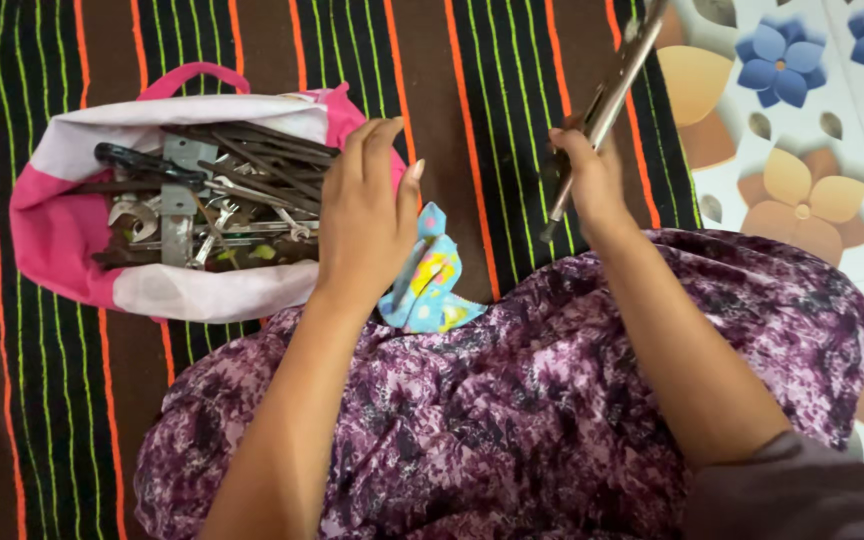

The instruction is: The person sits on a mat and unpacks a pink tote bag filled with various metal tools. They remove the tools one by one, including pliers, wrenches, and a hammer, and arrange them in a neat row on the mat next to the bag.

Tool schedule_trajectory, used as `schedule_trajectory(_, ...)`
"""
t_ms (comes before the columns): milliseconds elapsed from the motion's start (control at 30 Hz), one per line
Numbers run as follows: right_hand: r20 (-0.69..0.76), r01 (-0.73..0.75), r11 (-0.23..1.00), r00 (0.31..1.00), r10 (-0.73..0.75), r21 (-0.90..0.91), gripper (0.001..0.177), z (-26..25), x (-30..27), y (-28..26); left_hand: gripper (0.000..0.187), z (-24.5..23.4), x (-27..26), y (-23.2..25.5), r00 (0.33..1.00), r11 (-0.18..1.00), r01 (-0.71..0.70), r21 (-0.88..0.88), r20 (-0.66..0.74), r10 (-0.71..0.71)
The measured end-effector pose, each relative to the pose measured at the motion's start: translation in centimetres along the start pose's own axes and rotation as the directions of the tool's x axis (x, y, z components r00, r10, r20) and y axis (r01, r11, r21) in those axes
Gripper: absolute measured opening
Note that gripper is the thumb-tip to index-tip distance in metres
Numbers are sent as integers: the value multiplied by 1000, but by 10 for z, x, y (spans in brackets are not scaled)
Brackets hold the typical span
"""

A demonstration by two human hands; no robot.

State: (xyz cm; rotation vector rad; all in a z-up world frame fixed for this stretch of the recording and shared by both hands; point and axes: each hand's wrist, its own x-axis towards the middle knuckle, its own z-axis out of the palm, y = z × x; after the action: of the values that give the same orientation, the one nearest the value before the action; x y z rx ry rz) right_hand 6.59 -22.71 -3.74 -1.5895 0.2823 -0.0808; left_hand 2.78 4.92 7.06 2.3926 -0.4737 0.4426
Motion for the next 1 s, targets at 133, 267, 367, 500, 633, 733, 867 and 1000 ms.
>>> schedule_trajectory(133,1,222,467,904,-428,-856,74,-8,-9,-7,39,-1,-4,-7,1000,998,-7,63,-4,7)
schedule_trajectory(267,-97,-23,372,979,-181,-928,86,2,-7,2,38,-7,0,-17,1000,988,-9,157,-25,13)
schedule_trajectory(367,-120,-87,254,986,-116,-963,91,-4,-7,11,33,-17,-1,-36,994,957,111,269,-39,-104)
schedule_trajectory(500,-150,-107,371,985,-90,-922,84,-19,1,44,31,-35,2,-79,908,827,385,410,-6,-420)
schedule_trajectory(633,-144,-92,457,986,-80,-885,67,-36,10,74,32,-60,-4,-116,824,765,554,328,-87,-559)
schedule_trajectory(733,-74,-95,400,995,68,-912,56,-44,16,69,33,-67,-7,-131,798,741,596,309,-124,-589)
schedule_trajectory(867,-45,-78,231,989,144,-970,51,-37,6,39,33,-68,-11,-137,787,738,611,288,-121,-605)
schedule_trajectory(1000,19,-4,220,994,103,-976,57,-31,-2,26,32,-66,-10,-135,793,737,602,309,-116,-599)
